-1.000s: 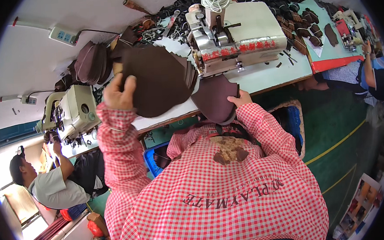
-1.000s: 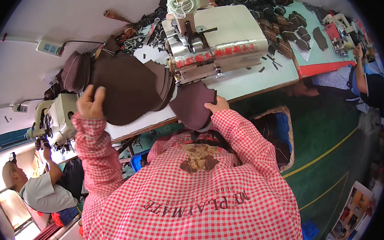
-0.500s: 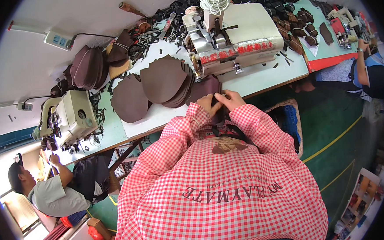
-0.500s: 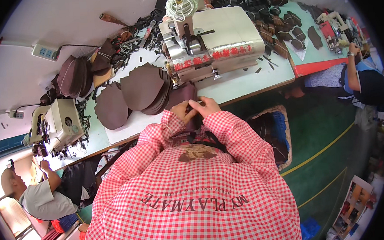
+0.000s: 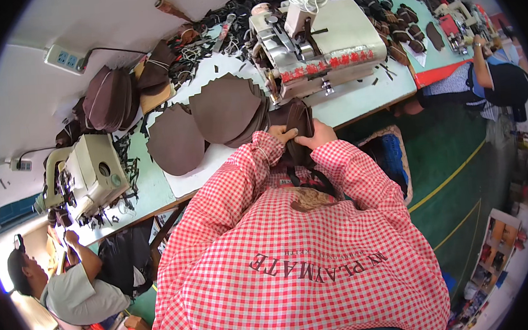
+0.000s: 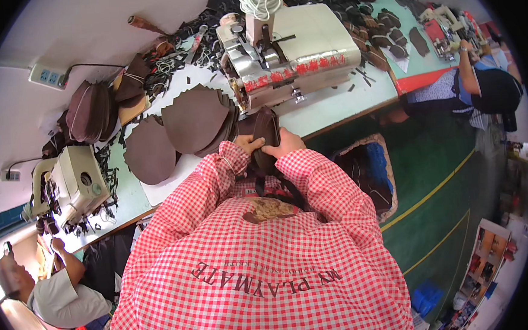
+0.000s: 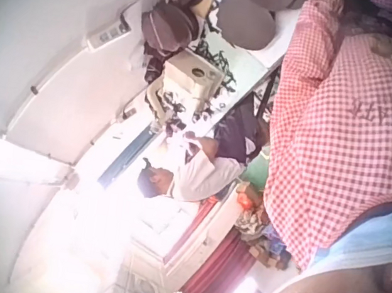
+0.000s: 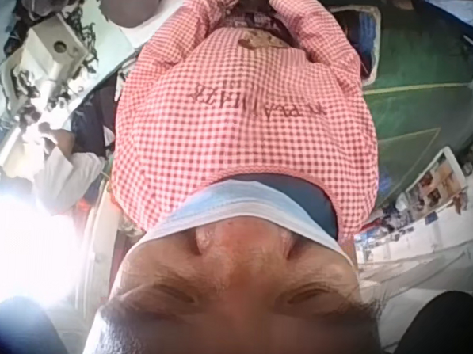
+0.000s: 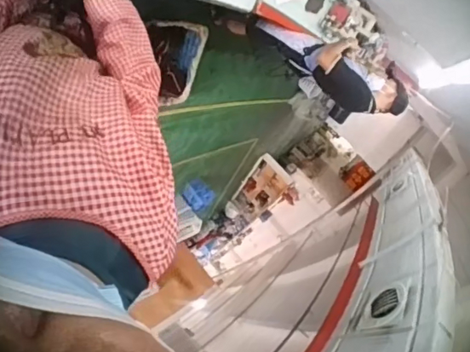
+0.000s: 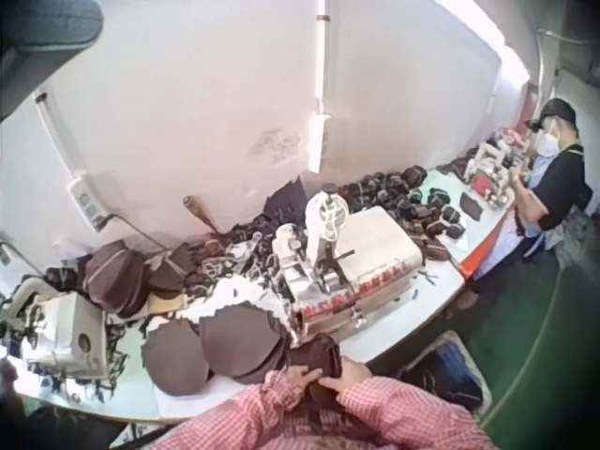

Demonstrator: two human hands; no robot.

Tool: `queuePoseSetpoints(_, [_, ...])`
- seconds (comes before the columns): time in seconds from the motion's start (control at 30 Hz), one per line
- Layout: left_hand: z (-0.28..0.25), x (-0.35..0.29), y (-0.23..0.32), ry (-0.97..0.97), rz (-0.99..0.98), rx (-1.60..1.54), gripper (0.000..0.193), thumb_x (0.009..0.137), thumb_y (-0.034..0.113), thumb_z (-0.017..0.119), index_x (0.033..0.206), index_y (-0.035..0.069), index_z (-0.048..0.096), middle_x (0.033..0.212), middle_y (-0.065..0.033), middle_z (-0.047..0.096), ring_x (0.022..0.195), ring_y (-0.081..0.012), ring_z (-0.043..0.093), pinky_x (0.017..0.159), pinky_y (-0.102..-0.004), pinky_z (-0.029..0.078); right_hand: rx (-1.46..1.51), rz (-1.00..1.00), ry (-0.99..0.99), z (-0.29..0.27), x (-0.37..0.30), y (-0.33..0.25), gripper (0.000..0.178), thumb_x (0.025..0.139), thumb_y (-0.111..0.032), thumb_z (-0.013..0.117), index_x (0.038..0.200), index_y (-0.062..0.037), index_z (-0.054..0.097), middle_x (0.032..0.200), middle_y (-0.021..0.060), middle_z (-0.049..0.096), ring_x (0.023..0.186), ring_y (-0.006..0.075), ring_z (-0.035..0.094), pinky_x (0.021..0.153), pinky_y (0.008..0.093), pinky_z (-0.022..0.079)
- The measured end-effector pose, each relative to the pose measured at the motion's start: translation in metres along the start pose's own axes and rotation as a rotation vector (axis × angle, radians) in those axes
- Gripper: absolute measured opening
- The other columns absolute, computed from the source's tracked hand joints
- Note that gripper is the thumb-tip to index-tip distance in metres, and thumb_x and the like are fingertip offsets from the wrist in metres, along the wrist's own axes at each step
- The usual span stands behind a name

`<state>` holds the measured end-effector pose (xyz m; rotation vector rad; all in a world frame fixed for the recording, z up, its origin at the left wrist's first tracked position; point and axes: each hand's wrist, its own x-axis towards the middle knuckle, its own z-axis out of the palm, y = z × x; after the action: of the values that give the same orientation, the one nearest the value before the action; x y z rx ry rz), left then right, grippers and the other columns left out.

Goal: The person sorts stacks of leather pieces, feeds each piece through a skiving machine, secures a completed stack with an elastic band, and skives another batch of leather pieces through the machine.

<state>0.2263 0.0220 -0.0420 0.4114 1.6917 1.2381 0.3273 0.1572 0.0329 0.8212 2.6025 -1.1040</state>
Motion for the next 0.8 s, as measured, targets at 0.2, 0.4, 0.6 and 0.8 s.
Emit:
queuePoseSetpoints(0.2, [-0.004, -0.014, 0.017, 0.06, 0.052, 0.031, 0.037, 0.075, 0.032, 0.065, 0.083, -0.004, 0.064, 0.067, -0.0089, 0.064, 0.062, -0.0142, 0.059, 0.054, -0.0299, 0.046, 0.095, 0.021, 0.086, 0.005, 0.002, 0.025, 0.043, 0.07, -0.03, 0.065, 0.103, -0.0026, 0.059, 0.09, 0.0187, 0.064, 0.085, 0.0329, 0.062, 0.075, 0.0379, 0.048])
queuePoseSetpoints(0.4, [-0.122, -0.134, 0.092, 0.467, 0.215, -0.051, 0.028, 0.071, 0.021, 0.059, 0.08, -0.005, 0.062, 0.069, -0.0095, 0.063, 0.058, -0.0162, 0.059, 0.054, -0.0297, 0.048, 0.089, -0.017, 0.174, -0.063, -0.025, 0.02, 0.032, 0.076, -0.019, 0.06, 0.103, -0.0024, 0.06, 0.09, 0.0186, 0.063, 0.087, 0.0323, 0.061, 0.076, 0.0372, 0.048])
queuePoseSetpoints(0.6, [-0.255, -0.182, -0.023, 0.995, -0.087, 0.226, 0.04, 0.073, 0.029, 0.059, 0.091, -0.007, 0.062, 0.077, -0.0126, 0.065, 0.067, -0.0207, 0.06, 0.063, -0.0324, 0.047, 0.824, -0.231, 0.033, -0.082, -0.024, -0.107, 0.031, 0.084, -0.018, 0.057, 0.106, 0.005, 0.058, 0.097, 0.0073, 0.063, 0.087, 0.013, 0.058, 0.079, 0.0289, 0.045])
queuePoseSetpoints(0.8, [-0.258, -0.17, -0.044, 1.141, -0.225, 0.28, 0.047, 0.071, 0.032, 0.064, 0.099, -0.005, 0.059, 0.097, -0.018, 0.062, 0.088, -0.0278, 0.06, 0.077, -0.0358, 0.045, 0.621, -0.005, -0.016, 0.046, 0.067, -0.111, 0.046, 0.078, -0.029, 0.063, 0.106, 0.0064, 0.056, 0.093, 0.0139, 0.064, 0.085, 0.0249, 0.061, 0.081, 0.0332, 0.045])
